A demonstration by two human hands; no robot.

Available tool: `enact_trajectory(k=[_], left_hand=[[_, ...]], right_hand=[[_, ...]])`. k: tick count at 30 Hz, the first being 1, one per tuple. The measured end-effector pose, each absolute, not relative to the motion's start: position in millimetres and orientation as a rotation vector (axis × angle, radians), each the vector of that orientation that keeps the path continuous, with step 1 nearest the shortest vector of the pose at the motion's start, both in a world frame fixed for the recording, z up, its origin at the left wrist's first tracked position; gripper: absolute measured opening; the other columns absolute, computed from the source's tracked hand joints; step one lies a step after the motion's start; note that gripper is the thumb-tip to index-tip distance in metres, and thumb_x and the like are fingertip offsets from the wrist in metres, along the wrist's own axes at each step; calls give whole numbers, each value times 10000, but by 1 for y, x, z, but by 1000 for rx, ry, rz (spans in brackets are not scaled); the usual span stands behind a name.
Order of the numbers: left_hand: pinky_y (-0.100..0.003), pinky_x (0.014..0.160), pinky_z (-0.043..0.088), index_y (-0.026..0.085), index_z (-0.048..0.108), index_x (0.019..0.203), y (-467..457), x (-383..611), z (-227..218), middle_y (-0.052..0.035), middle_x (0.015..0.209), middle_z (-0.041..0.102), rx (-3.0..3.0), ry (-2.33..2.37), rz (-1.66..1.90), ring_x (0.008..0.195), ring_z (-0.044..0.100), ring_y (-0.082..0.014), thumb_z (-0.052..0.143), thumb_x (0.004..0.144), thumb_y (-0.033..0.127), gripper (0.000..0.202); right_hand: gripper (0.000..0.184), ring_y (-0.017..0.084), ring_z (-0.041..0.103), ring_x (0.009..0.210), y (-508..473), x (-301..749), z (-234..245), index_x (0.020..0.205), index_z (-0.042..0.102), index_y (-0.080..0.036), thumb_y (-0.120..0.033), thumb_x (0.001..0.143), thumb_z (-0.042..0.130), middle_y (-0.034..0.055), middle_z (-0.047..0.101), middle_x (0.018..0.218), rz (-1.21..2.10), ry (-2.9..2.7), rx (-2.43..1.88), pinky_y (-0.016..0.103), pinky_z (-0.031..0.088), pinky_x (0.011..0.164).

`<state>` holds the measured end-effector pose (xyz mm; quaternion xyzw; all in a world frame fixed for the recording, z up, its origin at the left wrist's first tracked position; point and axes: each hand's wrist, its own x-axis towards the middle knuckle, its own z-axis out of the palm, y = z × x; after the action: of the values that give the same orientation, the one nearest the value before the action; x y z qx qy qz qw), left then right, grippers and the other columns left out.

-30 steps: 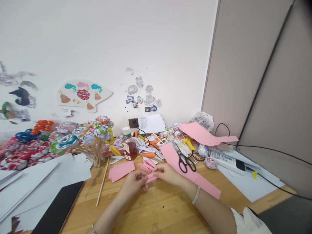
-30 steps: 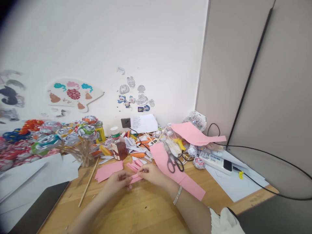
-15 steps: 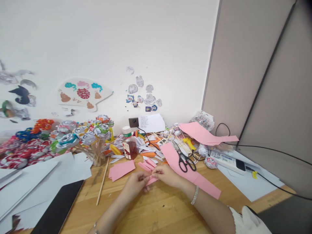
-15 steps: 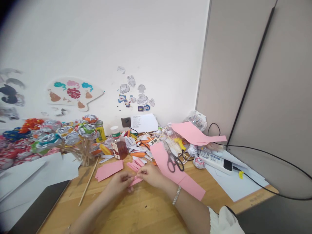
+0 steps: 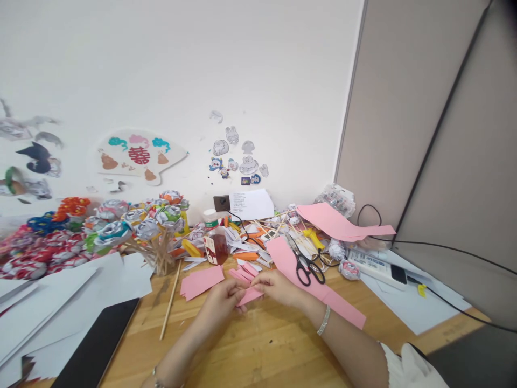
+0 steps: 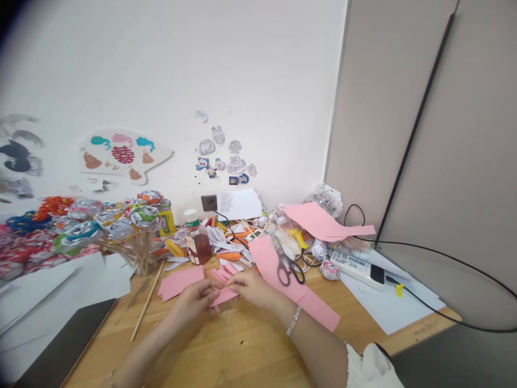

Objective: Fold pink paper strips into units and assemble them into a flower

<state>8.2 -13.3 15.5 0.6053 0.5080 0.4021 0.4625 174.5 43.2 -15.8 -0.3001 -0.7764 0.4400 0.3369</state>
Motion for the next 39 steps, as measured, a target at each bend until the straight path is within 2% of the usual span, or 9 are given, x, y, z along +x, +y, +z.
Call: enact_trajectory(k=[9,14,18,23,29,35,39], left_hand=[[-254,507,442,141,564,857,-7,2,11,23,544,599,1439,1176,958,517,609,-169,578,647,382,320],[-271,547,477,149,576,838,-5,-2,5,35,585,567,1491,1131,981,591,640,-188,546,691,320,227],[-271,534,479,148,562,849,-5,-2,4,36,552,571,1506,1148,988,558,631,-180,526,709,306,214],[-237,474,441,123,559,848,-3,2,2,20,513,604,1496,1178,947,448,571,-137,595,666,357,298],[-209,413,388,120,582,778,0,1,-1,22,424,591,1528,1230,956,383,532,-126,589,668,338,244],[-211,438,421,120,594,812,-4,2,3,22,487,604,1437,1144,928,426,552,-119,627,654,347,279],[-207,408,419,132,591,839,-4,2,5,22,535,615,1278,1097,973,413,565,-119,647,628,393,340]], right_hand=[[228,120,523,651,49,184,-15,901,618,-170,-330,802,489,6,562,745,1151,-2027,-799,221,422,575],[216,143,533,741,50,187,-13,884,605,-176,-318,822,455,22,558,815,1054,-2042,-768,239,428,640],[195,127,513,673,50,185,-16,895,588,-181,-263,830,423,7,532,774,1057,-2028,-799,221,414,579],[164,132,496,719,49,179,-21,857,598,-173,-223,812,449,1,533,756,936,-1998,-812,245,397,659],[193,128,509,660,43,178,-17,901,599,-168,-296,789,505,6,550,753,1108,-2007,-749,240,416,592],[125,124,545,590,43,175,-20,819,597,-155,-239,769,518,-7,556,643,1218,-1947,-750,233,416,546],[127,100,535,540,42,173,-20,847,584,-161,-237,755,540,-19,549,652,1299,-1866,-695,222,420,525]])
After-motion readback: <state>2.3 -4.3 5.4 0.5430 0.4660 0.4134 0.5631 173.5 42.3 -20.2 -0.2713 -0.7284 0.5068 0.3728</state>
